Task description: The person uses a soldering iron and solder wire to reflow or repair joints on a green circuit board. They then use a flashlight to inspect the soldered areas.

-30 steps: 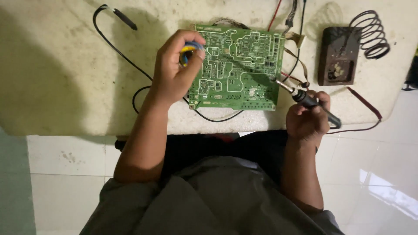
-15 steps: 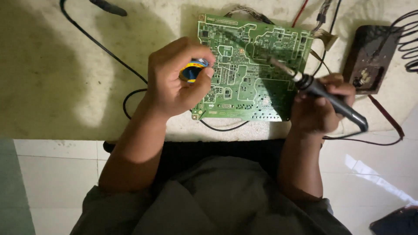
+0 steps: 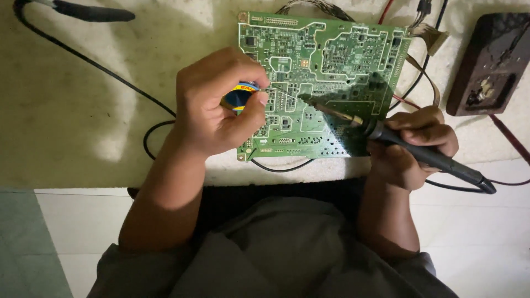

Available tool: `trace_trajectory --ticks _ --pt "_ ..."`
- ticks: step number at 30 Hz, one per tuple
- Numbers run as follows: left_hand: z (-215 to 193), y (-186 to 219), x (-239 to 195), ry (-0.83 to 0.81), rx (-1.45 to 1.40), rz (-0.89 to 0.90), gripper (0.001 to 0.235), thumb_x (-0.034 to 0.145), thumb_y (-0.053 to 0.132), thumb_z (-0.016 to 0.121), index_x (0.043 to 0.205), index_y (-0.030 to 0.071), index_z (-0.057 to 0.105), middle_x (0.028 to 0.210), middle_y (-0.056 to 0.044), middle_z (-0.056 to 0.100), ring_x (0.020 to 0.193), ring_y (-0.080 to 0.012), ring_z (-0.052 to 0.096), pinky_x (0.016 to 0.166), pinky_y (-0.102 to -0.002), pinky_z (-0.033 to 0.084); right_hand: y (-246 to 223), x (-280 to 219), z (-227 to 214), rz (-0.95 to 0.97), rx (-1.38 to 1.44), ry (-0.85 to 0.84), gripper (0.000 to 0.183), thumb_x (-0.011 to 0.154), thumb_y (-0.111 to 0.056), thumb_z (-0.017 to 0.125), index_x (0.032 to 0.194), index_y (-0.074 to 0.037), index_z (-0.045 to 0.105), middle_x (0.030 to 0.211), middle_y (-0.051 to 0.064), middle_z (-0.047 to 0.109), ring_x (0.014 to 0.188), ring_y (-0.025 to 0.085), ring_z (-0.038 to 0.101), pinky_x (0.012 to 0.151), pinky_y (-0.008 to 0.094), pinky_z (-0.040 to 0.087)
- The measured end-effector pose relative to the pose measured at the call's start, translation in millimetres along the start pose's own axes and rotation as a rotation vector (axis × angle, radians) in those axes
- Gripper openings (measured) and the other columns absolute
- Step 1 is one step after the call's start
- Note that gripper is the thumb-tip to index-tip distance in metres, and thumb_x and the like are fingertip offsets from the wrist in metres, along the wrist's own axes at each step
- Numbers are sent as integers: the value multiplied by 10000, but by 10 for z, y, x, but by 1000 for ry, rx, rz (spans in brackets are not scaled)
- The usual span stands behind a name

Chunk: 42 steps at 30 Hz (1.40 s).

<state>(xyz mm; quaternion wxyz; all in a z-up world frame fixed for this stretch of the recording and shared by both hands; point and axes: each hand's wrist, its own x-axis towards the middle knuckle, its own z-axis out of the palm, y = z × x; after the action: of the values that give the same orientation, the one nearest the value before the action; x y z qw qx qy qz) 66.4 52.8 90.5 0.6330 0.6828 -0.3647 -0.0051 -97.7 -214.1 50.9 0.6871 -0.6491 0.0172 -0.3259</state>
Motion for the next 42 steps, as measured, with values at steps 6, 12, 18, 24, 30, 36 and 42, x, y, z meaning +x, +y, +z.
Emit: trace_trajectory --ticks 6,12,18,24,30,36,42 --pt "6 21 24 -26 20 -1 205 1038 102 530 899 -30 603 803 -149 611 707 -273 569 658 -380 438 10 7 -25 -1 37 -29 187 768 -28 684 917 -74 580 893 138 573 709 236 655 554 313 593" --pt "41 -11 -2 -10 101 76 188 1011 69 554 892 -57 625 797 -160 637 729 -306 609 657 -389 483 -13 30 20 7 46 -31 157 802 -61 691 916 -70 583 883 144 569 637 247 622 538 325 613" --pt "51 -50 -4 -19 98 109 227 1028 87 544 901 -77 635 805 -177 647 737 -310 640 643 -384 510 -25 51 73 5 35 -17 142 781 -38 655 882 -71 561 870 155 593 524 241 601 457 296 545" --pt "41 -33 -1 -35 96 93 199 1015 60 561 914 -81 659 845 -206 641 720 -292 631 621 -359 507 25 17 -6 -17 10 -4 172 736 -56 657 882 -74 568 860 158 580 648 251 631 573 317 597" --pt "51 -53 -10 -43 83 109 185 1016 43 558 922 -78 663 851 -204 647 724 -291 631 637 -365 512 8 31 18 -6 65 -41 153 806 -47 679 902 -63 563 883 155 586 613 259 639 506 318 590" --pt "55 -34 7 -47 90 115 214 1029 52 536 904 -72 658 837 -196 638 730 -293 629 645 -370 508 -11 52 36 -10 72 -86 147 833 -32 671 931 -58 564 903 157 585 590 244 639 503 302 599" --pt "53 -39 9 -53 89 117 189 1017 26 542 903 -69 659 835 -197 635 728 -294 621 645 -368 498 -30 54 62 -6 49 -75 144 829 -28 683 912 -68 571 901 154 600 564 224 634 501 286 599"
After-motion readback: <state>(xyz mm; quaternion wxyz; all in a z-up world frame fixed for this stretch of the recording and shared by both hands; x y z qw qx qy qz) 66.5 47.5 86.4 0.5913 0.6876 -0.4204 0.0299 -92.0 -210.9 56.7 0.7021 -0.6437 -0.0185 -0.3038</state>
